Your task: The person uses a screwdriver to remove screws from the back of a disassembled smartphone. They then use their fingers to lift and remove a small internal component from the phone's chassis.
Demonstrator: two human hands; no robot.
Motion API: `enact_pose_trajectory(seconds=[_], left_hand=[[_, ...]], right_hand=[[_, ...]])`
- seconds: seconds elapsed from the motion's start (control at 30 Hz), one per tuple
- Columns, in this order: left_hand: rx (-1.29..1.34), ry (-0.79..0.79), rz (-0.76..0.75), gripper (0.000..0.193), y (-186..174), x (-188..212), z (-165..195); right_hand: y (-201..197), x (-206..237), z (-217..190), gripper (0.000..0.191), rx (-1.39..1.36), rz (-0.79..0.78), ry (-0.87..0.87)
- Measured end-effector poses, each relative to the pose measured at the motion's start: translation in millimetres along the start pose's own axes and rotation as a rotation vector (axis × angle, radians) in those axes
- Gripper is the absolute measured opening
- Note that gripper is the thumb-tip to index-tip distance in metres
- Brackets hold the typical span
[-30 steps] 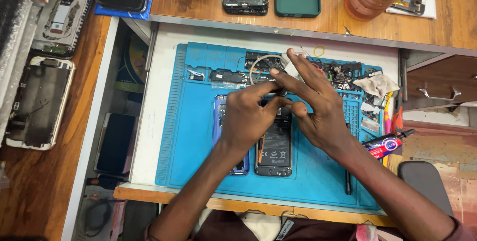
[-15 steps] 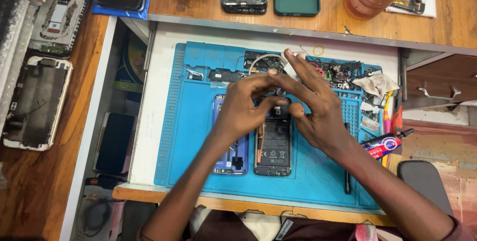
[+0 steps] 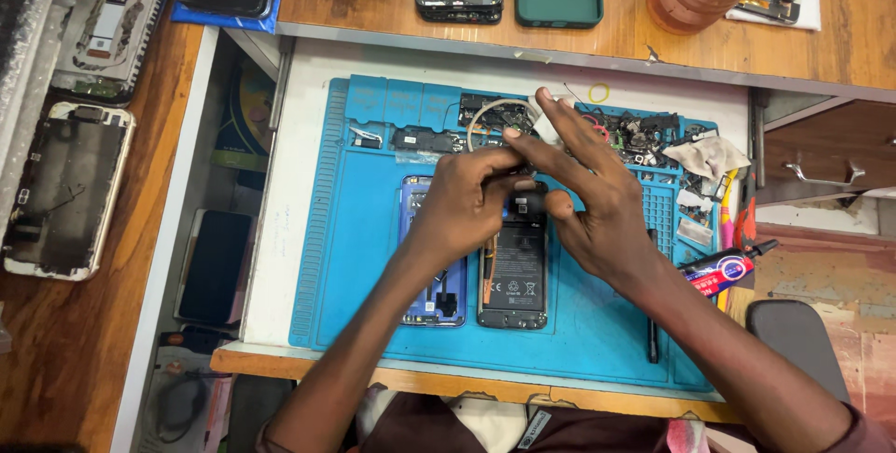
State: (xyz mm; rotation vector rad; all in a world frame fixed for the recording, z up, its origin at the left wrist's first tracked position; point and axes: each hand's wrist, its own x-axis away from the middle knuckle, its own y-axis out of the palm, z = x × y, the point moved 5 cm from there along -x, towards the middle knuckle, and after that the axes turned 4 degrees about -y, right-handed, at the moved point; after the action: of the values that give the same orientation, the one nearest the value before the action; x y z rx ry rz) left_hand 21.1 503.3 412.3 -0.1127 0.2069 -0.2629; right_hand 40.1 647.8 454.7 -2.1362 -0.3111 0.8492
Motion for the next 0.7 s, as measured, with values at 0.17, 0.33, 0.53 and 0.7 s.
enact_pose_trajectory(seconds=[0.17,0.33,0.53,0.7], left_hand=[[-0.225,0.083,0.252,0.02,-3.0,9.4,8.1],[-0.065,0.058,0.062,0.019,-4.1,0.9,3.3],[-0.258,0.064,0.237,0.02,-1.3,7.3,10.2],[-0.003,-0.011,0.2,0.031,-18.3,7.6,6.4]], right_hand=[[-0.7,-0.8,0.1,0.057,0.039,-0.006,0.006],[-2.2,-1.7,-0.6,0.056,0.029,-0.001,-0.012],[-4.9,-2.1,-0.7,0.044,0.065,0.017,-0.038],[-6.4,-0.8,15.6,0.062,0.067,-0.001,0.226]])
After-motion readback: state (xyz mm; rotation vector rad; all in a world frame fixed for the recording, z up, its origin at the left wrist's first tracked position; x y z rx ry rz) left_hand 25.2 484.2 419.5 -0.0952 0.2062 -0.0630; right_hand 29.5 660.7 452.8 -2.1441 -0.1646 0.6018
